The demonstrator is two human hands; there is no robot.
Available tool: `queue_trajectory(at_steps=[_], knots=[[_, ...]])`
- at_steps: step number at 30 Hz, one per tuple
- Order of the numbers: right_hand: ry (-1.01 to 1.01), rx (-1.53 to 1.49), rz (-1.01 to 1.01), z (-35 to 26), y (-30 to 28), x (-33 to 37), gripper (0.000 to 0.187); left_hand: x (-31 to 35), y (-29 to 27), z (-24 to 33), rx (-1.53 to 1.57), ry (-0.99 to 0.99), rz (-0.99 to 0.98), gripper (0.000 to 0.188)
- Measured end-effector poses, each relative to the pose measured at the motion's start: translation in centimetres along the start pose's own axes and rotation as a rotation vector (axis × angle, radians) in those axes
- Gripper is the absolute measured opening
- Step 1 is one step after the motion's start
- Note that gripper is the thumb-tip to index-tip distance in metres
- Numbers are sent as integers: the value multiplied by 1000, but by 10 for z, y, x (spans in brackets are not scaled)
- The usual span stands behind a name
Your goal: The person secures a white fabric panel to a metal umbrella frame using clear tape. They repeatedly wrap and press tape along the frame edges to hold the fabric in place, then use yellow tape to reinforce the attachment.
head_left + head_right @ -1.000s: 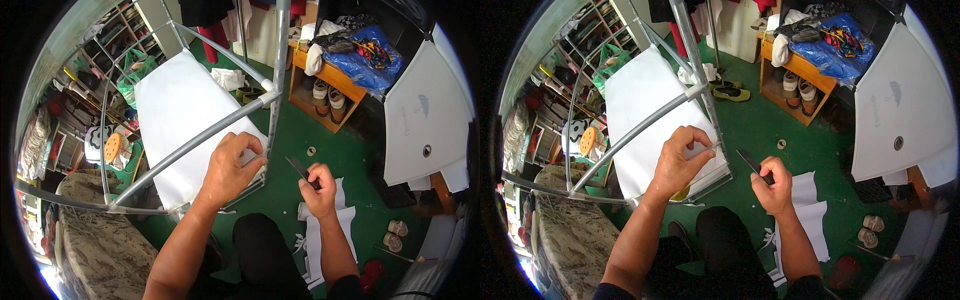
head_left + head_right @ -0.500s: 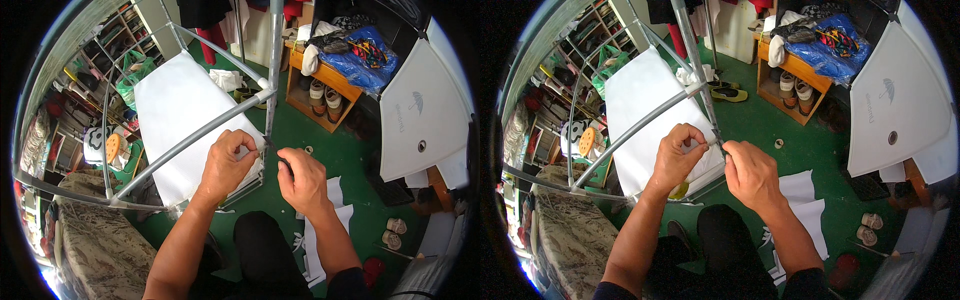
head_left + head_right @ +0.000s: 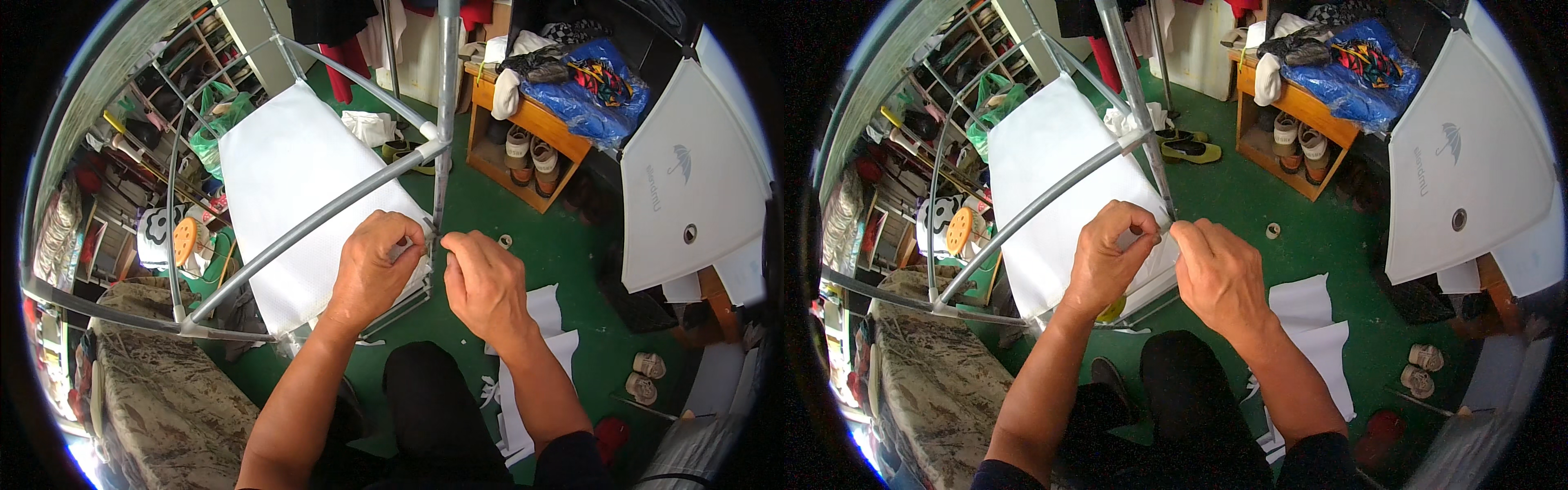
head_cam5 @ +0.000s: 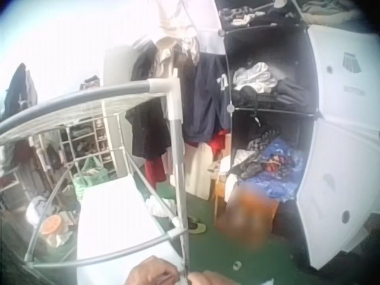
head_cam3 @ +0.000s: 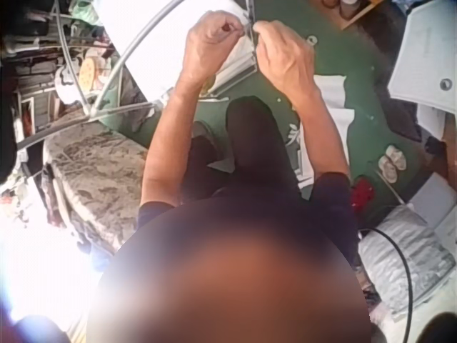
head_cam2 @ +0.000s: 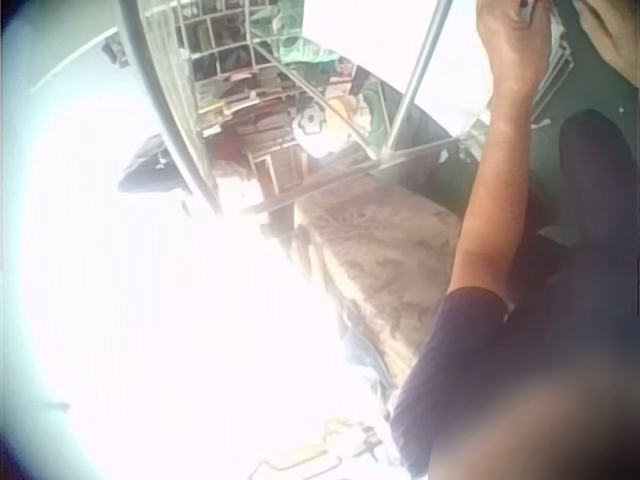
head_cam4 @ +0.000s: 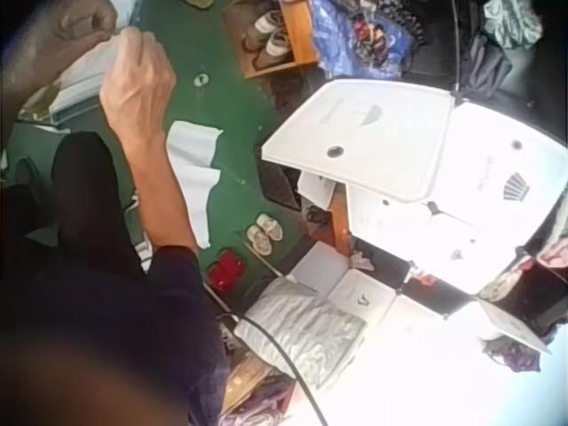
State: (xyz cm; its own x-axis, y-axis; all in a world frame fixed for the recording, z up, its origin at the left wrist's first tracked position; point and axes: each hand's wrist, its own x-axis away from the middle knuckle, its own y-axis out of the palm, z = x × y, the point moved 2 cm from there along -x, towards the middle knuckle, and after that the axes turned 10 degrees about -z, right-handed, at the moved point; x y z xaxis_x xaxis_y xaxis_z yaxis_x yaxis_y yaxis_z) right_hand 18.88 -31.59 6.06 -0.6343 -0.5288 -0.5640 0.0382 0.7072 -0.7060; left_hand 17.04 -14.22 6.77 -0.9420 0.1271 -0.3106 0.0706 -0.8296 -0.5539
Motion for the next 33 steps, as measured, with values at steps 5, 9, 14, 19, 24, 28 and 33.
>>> queue_trajectory(at_steps=[5, 9, 14, 19, 24, 28, 33], knots=[[-5, -40, -3, 3, -2, -3, 26, 1, 0, 0, -52, -12, 21, 19], [-7, -4, -20, 6, -6, -2, 26, 0, 0, 2, -69, -13, 16, 19], [-10, -4, -22, 8, -8, -5, 25, 0, 2, -1, -75, -13, 3, 18], [2, -43, -25, 8, -6, -9, 23, 0, 2, -2, -80, -32, -2, 17], [10, -61, -28, 11, -5, -10, 23, -1, 3, -2, -106, 8, -7, 17], [45, -121, -13, 12, -7, -7, 22, -2, 2, -2, -102, 19, 4, 17], [50, -134, -22, 16, -2, -9, 22, -1, 4, -3, -97, -1, 6, 16]])
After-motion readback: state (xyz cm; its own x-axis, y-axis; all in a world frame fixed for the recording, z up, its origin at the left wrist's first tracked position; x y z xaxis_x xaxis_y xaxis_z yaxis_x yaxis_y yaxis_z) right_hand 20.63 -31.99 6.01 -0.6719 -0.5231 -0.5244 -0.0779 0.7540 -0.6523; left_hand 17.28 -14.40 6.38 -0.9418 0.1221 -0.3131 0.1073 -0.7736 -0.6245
